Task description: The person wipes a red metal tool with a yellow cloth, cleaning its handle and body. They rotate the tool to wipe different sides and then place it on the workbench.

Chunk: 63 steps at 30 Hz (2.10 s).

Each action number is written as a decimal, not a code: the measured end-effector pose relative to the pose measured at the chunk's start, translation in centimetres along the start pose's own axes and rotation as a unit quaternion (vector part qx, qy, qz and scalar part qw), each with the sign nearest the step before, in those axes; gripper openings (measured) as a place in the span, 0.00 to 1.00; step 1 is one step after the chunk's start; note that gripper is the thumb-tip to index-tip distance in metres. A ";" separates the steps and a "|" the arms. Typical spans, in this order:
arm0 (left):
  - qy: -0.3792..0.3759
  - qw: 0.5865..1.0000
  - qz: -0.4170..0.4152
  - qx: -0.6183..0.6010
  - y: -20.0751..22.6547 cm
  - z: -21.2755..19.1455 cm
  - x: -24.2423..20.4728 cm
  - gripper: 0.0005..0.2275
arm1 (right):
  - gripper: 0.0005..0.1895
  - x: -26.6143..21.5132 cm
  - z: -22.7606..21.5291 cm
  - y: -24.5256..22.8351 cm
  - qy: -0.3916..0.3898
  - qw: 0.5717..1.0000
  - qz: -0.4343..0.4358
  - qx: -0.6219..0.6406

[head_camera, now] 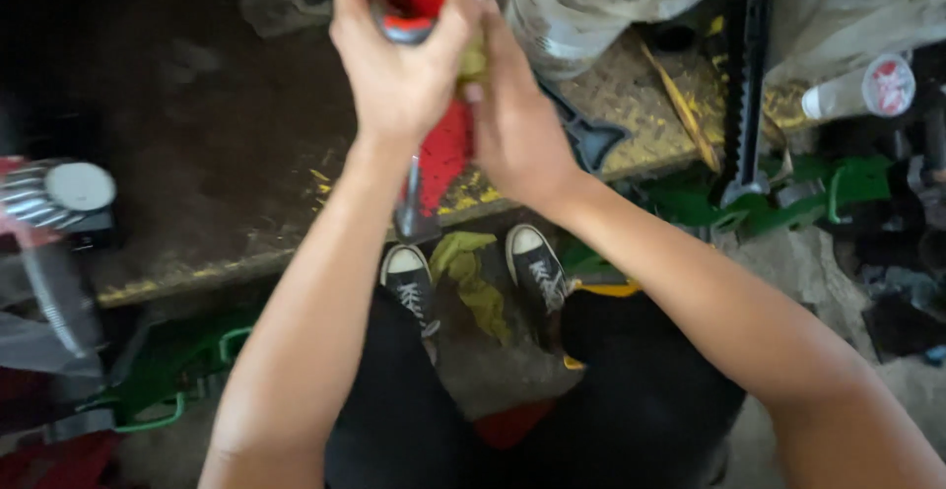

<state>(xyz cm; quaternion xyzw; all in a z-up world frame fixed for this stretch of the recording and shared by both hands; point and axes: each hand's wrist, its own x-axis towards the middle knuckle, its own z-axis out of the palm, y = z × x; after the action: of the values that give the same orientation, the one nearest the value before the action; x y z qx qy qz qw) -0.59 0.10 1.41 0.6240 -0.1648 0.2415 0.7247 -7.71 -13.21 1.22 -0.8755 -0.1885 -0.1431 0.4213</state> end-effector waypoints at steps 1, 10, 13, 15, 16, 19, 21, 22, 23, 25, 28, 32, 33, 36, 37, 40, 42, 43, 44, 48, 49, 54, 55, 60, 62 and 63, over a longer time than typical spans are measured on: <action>0.003 1.000 0.006 0.003 0.1 -0.1 -0.3 0.22 | 0.30 -0.7 -0.1 0.5 0.000 1.000 -0.007 0.002; 0.028 0.997 0.002 0.068 1.5 0.4 -0.4 0.26 | 0.28 -0.5 -0.3 0.0 0.025 0.999 0.036 -0.007; 0.030 0.998 -0.033 0.040 1.5 0.6 -0.8 0.27 | 0.27 1.7 0.8 2.7 0.046 0.998 0.028 0.027; 0.027 0.999 -0.016 0.036 1.3 0.8 -1.0 0.29 | 0.28 4.9 1.4 4.8 0.098 0.952 0.010 0.289; 0.030 0.999 -0.011 0.039 1.5 0.6 -1.1 0.29 | 0.28 6.5 1.4 5.3 0.096 0.952 0.005 0.291; 0.028 0.996 0.019 0.082 2.1 0.1 -1.2 0.29 | 0.26 10.4 1.6 6.1 0.017 0.900 0.095 0.426; 0.032 0.993 0.008 0.118 2.3 0.2 -0.8 0.29 | 0.25 11.7 1.3 6.4 -0.046 0.825 0.132 0.547; 0.035 0.993 0.011 0.114 2.3 0.3 -0.5 0.29 | 0.25 11.1 1.7 6.6 -0.047 0.828 0.129 0.543; 0.039 0.992 0.005 0.118 2.3 0.4 -0.3 0.30 | 0.23 10.4 2.1 6.9 -0.007 0.885 0.109 0.452; 0.047 0.992 -0.004 0.120 2.2 0.4 -0.1 0.30 | 0.22 8.6 2.5 7.5 0.030 0.931 0.088 0.354; 0.052 0.990 -0.020 0.132 2.2 0.2 -0.3 0.31 | 0.24 5.3 1.9 7.7 -0.054 0.951 0.032 0.303; 0.055 0.987 0.006 0.149 2.5 0.0 -0.3 0.31 | 0.23 4.2 -0.1 5.2 -0.004 0.947 0.221 0.234; 0.053 0.986 0.015 0.157 2.6 0.0 -0.4 0.31 | 0.23 4.4 -0.8 4.4 0.030 0.950 0.221 0.217; 0.049 0.991 -0.006 0.128 3.2 0.0 -0.6 0.31 | 0.19 9.0 -2.2 3.1 0.163 0.907 0.203 0.332; 0.047 0.991 -0.004 0.126 3.1 0.0 -0.7 0.31 | 0.19 10.4 -1.9 2.3 0.166 0.907 0.201 0.331; 0.039 0.993 -0.020 0.110 2.8 0.1 -0.6 0.32 | 0.18 13.9 -1.4 1.0 0.065 0.871 0.168 0.458; 0.043 0.990 -0.017 0.136 2.6 0.1 -0.6 0.36 | 0.23 14.6 -1.0 1.6 -0.064 0.823 0.214 0.522; 0.042 0.990 -0.016 0.136 2.7 0.1 -0.7 0.36 | 0.23 14.4 -0.4 2.9 -0.064 0.823 0.213 0.523; 0.055 0.985 -0.006 0.161 2.9 0.2 -0.9 0.40 | 0.24 14.3 0.1 4.4 -0.101 0.795 0.230 0.552; 0.082 0.974 0.030 0.210 1.8 0.5 -1.2 0.48 | 0.24 14.1 -0.6 3.8 -0.172 0.759 0.253 0.574; 0.083 0.973 0.029 0.213 1.7 0.3 -1.2 0.48 | 0.24 14.7 -0.6 3.5 -0.175 0.758 0.253 0.575; 0.061 0.987 -0.005 0.150 1.4 0.4 -0.9 0.50 | 0.15 18.1 -1.4 3.1 -0.120 0.834 0.192 0.503; 0.060 0.987 -0.002 0.150 1.3 0.5 -0.9 0.50 | 0.15 18.1 -1.8 2.3 -0.119 0.835 0.189 0.504; 0.038 0.995 0.034 0.084 1.3 0.1 -0.8 0.52 | 0.08 16.6 -2.2 -1.7 -0.054 0.975 -0.024 0.215; 0.033 0.996 0.049 0.068 1.2 0.1 -1.0 0.52 | 0.07 16.3 -2.2 -3.3 -0.048 0.989 -0.078 0.118; 0.033 0.996 0.065 0.054 1.2 0.2 -0.9 0.53 | 0.07 16.2 -2.3 -4.2 -0.047 0.990 -0.134 0.021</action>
<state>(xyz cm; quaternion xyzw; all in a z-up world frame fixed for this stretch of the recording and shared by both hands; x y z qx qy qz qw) -2.06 -0.08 1.96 0.6416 -0.1679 0.3175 0.6778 4.60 -9.21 12.15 -0.8391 -0.3267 -0.1526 0.4072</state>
